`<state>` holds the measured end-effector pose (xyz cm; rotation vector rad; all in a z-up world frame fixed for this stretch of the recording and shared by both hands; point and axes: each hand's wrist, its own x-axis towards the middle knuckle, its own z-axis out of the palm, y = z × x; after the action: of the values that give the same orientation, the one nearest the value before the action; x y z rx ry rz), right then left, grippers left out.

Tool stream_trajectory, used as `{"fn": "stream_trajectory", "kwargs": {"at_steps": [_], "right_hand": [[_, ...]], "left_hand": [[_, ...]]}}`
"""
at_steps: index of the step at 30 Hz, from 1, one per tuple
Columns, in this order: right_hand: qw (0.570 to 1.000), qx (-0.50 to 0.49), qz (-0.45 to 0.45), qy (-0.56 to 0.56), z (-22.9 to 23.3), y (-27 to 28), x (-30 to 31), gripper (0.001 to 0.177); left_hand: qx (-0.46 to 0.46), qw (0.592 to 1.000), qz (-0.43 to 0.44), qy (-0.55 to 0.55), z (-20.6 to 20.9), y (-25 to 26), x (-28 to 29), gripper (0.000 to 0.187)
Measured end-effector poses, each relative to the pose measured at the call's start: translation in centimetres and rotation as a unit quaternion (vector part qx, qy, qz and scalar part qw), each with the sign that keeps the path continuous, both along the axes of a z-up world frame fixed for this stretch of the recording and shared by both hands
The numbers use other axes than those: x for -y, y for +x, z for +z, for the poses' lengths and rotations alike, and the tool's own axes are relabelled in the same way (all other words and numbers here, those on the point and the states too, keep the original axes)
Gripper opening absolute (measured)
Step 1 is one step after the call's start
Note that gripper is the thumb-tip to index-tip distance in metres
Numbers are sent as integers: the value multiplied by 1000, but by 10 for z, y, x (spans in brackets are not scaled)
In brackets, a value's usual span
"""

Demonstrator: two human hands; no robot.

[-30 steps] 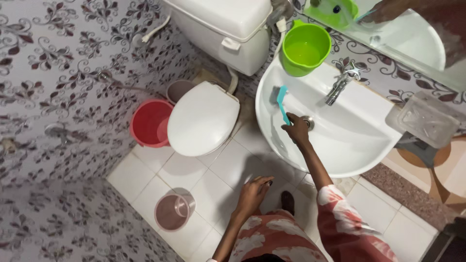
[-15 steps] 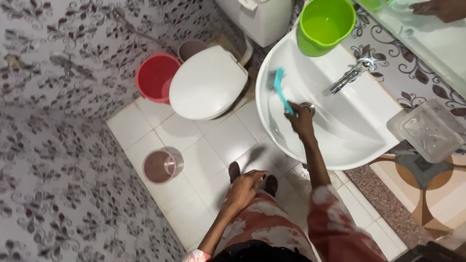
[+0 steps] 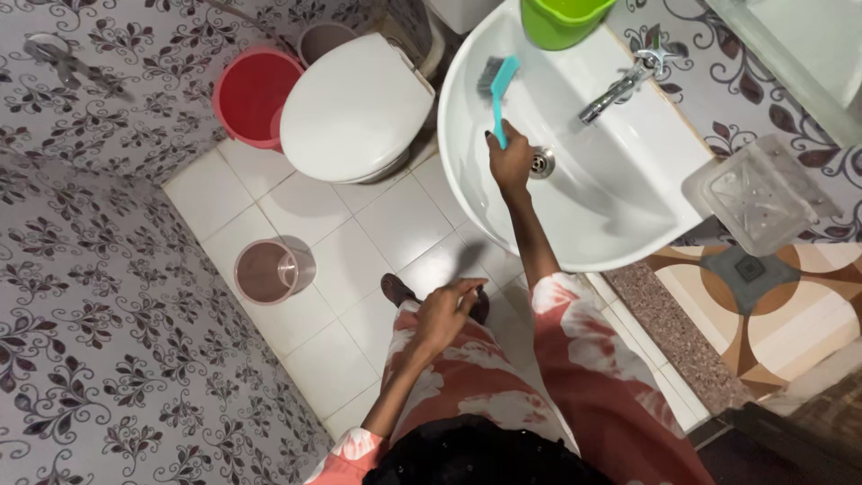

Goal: The person scrubs a white bathroom sink with a blue brush, focusing on the basin and drain area. The person repeatedly rinses the brush under running water and continues scrubbing different parts of the sink.

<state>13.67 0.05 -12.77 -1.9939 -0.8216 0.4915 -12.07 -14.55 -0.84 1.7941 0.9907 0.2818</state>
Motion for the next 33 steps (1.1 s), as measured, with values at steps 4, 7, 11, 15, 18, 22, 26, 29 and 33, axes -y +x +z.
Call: {"fn": "stream_trajectory", "kwargs": {"at_steps": [4,7,11,15,18,22,26,29,33], "right_hand": [[995,33,68,69,-17,-10,31,35],[987,-17,105,118,-25,-19,39,34],[997,-56,-24,51,1,-5,-1,41],[987,-136,-55,66,-1,-25,-5,46],[978,-57,33,197,-23,-46,18,43],[990,-101,-30,95,-9,-19,-7,44],[989,-126,-25,77,6,-2,-9,48],[981,23,78,177,1,-31,25,48],[996,42,31,71,27,-26,3,44]], "left_hand": [[112,990,42,-72,-29,-5,3,29],[205,941,118,-244,-42,-12,-2,33],[241,905,176,-305,-54,-1,-2,35],[235,908,202,-281,-59,-3,0,34],[239,903,231,-273,-62,-12,-3,34],[227,899,245,-282,-63,-16,-13,34],[237,902,228,-280,-59,-14,-22,36],[244,897,237,-283,-53,-15,-34,33],[215,900,250,-284,-44,-17,-37,34]]}}
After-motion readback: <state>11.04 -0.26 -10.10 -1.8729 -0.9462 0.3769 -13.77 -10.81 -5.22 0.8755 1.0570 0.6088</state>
